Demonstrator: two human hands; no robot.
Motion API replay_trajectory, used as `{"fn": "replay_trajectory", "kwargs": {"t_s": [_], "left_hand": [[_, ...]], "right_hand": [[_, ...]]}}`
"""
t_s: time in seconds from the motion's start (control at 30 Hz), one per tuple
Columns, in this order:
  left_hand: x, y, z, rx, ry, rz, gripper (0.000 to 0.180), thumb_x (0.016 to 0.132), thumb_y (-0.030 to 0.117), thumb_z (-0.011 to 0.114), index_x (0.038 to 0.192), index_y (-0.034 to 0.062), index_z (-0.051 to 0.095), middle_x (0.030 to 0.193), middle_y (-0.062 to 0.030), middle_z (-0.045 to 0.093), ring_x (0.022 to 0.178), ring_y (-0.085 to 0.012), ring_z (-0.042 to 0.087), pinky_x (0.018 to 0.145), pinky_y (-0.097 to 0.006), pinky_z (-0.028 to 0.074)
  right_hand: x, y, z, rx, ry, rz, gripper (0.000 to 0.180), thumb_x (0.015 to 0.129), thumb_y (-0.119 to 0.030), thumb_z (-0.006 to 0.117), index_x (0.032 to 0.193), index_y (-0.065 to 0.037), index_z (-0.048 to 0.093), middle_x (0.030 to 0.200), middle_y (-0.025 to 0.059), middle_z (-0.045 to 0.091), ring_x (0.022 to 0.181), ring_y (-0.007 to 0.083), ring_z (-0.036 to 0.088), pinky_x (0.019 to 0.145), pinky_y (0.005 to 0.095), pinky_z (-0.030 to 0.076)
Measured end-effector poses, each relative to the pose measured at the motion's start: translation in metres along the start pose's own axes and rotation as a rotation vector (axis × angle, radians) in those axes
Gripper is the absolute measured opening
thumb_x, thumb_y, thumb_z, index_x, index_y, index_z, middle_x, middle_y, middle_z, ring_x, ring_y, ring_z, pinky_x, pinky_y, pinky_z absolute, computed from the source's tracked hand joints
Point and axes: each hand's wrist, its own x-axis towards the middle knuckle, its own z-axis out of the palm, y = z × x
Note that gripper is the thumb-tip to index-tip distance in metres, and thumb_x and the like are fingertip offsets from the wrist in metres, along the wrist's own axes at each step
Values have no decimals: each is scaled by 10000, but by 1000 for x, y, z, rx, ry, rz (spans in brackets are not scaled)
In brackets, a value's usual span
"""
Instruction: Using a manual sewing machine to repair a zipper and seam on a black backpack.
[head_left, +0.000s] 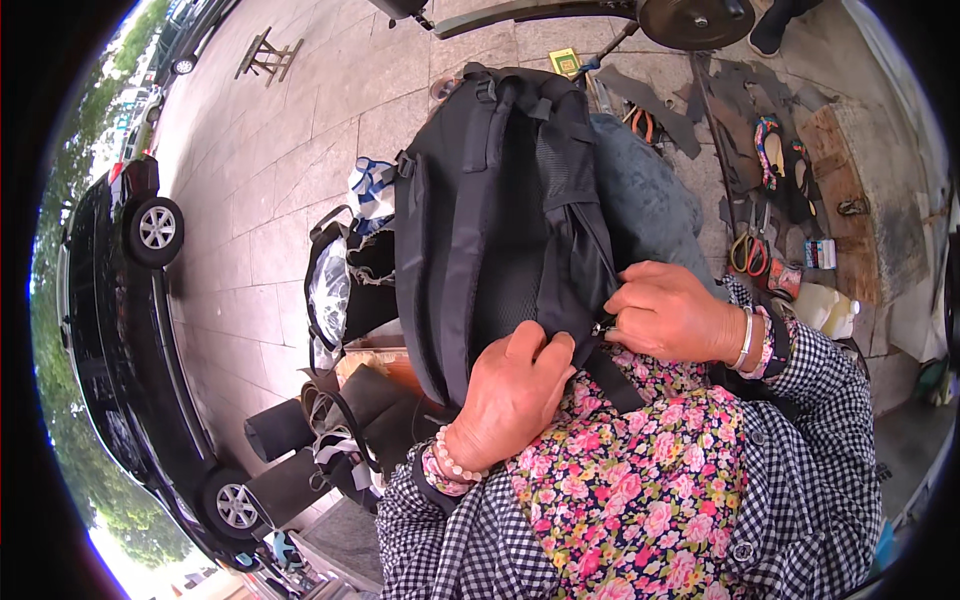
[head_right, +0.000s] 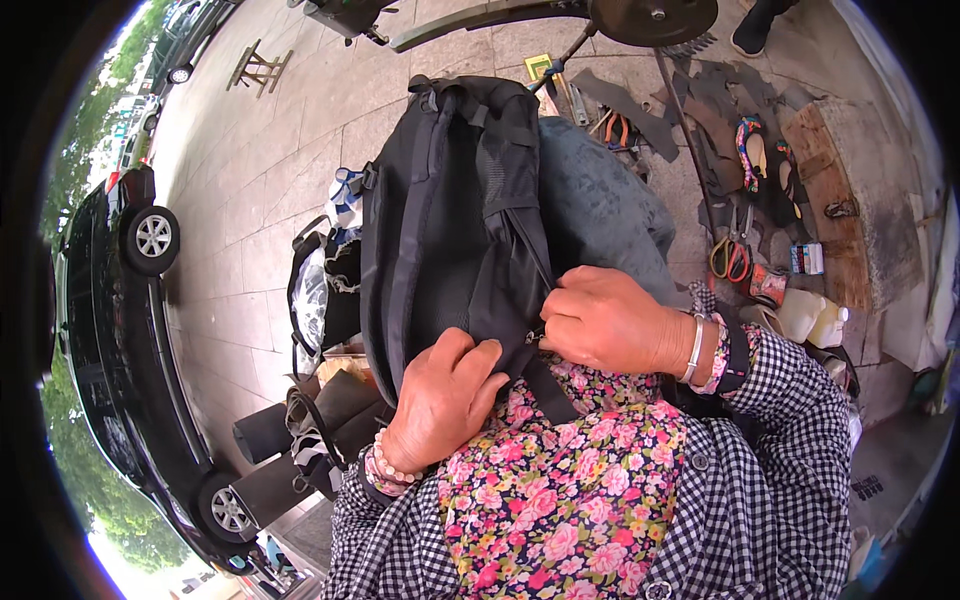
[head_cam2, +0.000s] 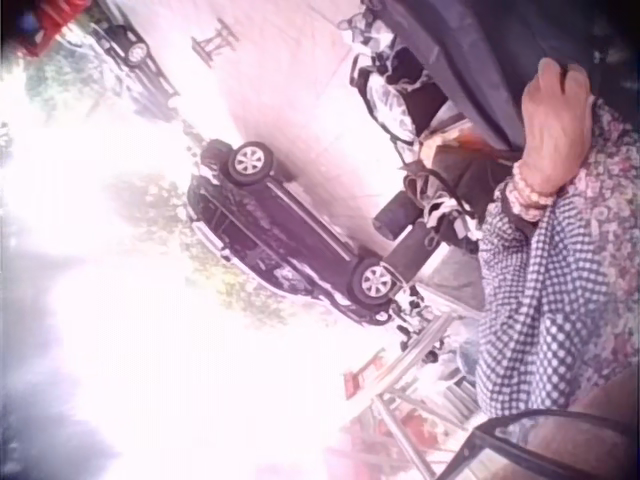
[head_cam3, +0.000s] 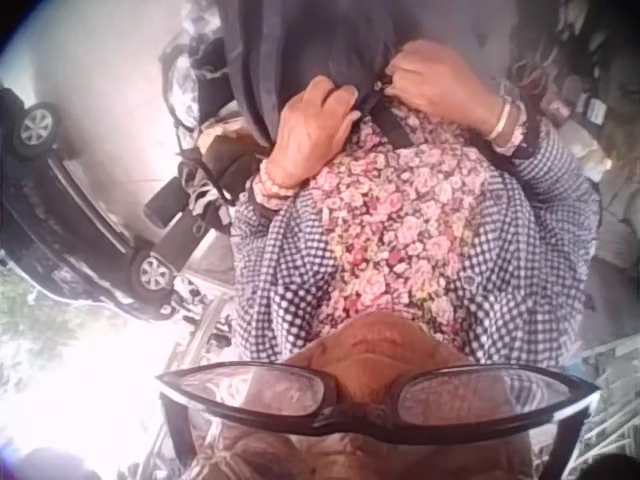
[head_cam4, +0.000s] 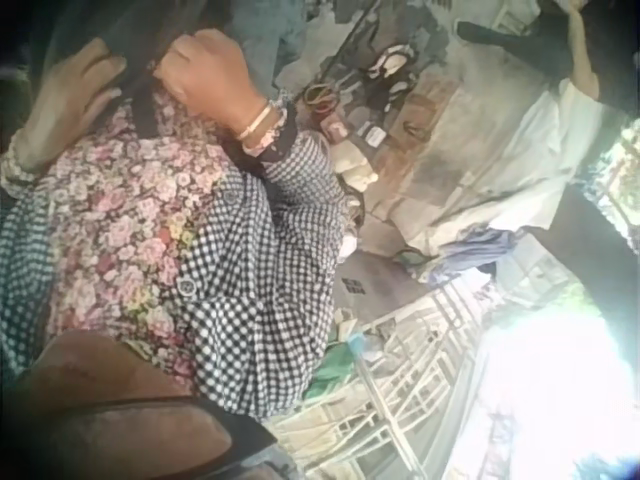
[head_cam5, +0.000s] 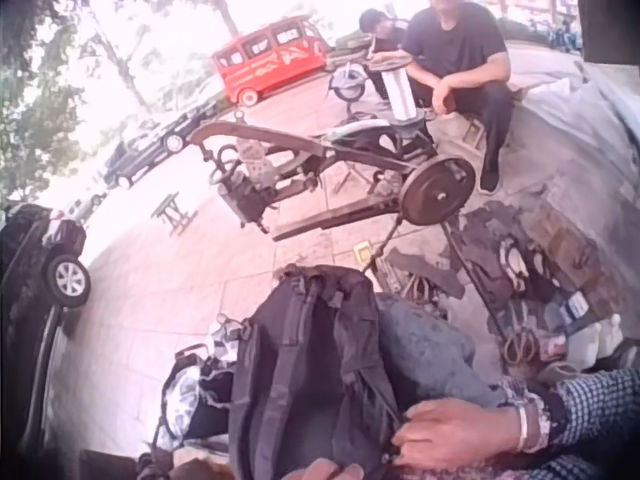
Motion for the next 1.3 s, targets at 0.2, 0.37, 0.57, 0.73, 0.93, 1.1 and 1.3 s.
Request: {"fn": "replay_trajectory", "kwargs": {"t_s": [0.2, 0.37, 0.57, 0.73, 0.93, 1.1, 1.3], "left_hand": [[0, -15, 17, -354, -102, 11, 279, 679, 44, 639, 920, 3, 505, 774, -146, 492, 594, -305, 521, 519, -354, 436], [9, -22, 15, -480, -252, 40, 281, 674, 58, 625, 909, 5, 479, 781, -151, 518, 642, -326, 539, 552, -361, 445], [18, -27, 13, -450, -375, 142, 275, 655, 34, 587, 894, 14, 453, 787, -149, 517, 675, -346, 539, 571, -395, 440], [21, -29, 13, -454, -458, 163, 270, 650, 22, 572, 886, 21, 440, 773, -141, 509, 679, -341, 540, 565, -401, 436], [16, -33, 2, -570, -499, 139, 253, 640, -11, 538, 862, 29, 423, 756, -138, 505, 661, -355, 513, 550, -390, 418], [4, -56, -4, -1052, -667, -55, 149, 654, -47, 557, 778, 18, 503, 667, -24, 467, 579, -120, 445, 523, -243, 345], [-13, -82, 15, -1390, -635, -104, 126, 651, -58, 596, 743, 12, 546, 674, -3, 471, 611, -80, 424, 547, -226, 323]], "right_hand": [[10, 20, -21, 454, 25, 417, 152, 741, -137, 635, 766, -13, 552, 911, 110, 574, 713, 225, 571, 657, 283, 435], [48, 61, -12, -61, 153, 272, 211, 702, -113, 640, 889, -40, 577, 995, 88, 546, 826, 244, 554, 721, 329, 442], [53, 106, -11, -61, -64, 118, 169, 740, -90, 577, 904, -52, 589, 916, 67, 577, 849, 251, 541, 731, 340, 429], [64, 103, -19, 88, -92, 287, 139, 773, -138, 532, 839, -25, 578, 806, 100, 591, 769, 274, 567, 666, 352, 439], [78, 89, -29, 172, -78, 317, 179, 754, -168, 526, 791, 2, 568, 674, 135, 572, 646, 281, 566, 590, 355, 419], [99, 74, -31, 185, -84, 210, 135, 737, -127, 498, 713, -7, 556, 546, 132, 514, 493, 292, 503, 504, 341, 392], [102, 69, -21, 131, -85, 257, 112, 697, -108, 493, 683, -18, 558, 577, 129, 544, 536, 286, 539, 525, 352, 409]]}}
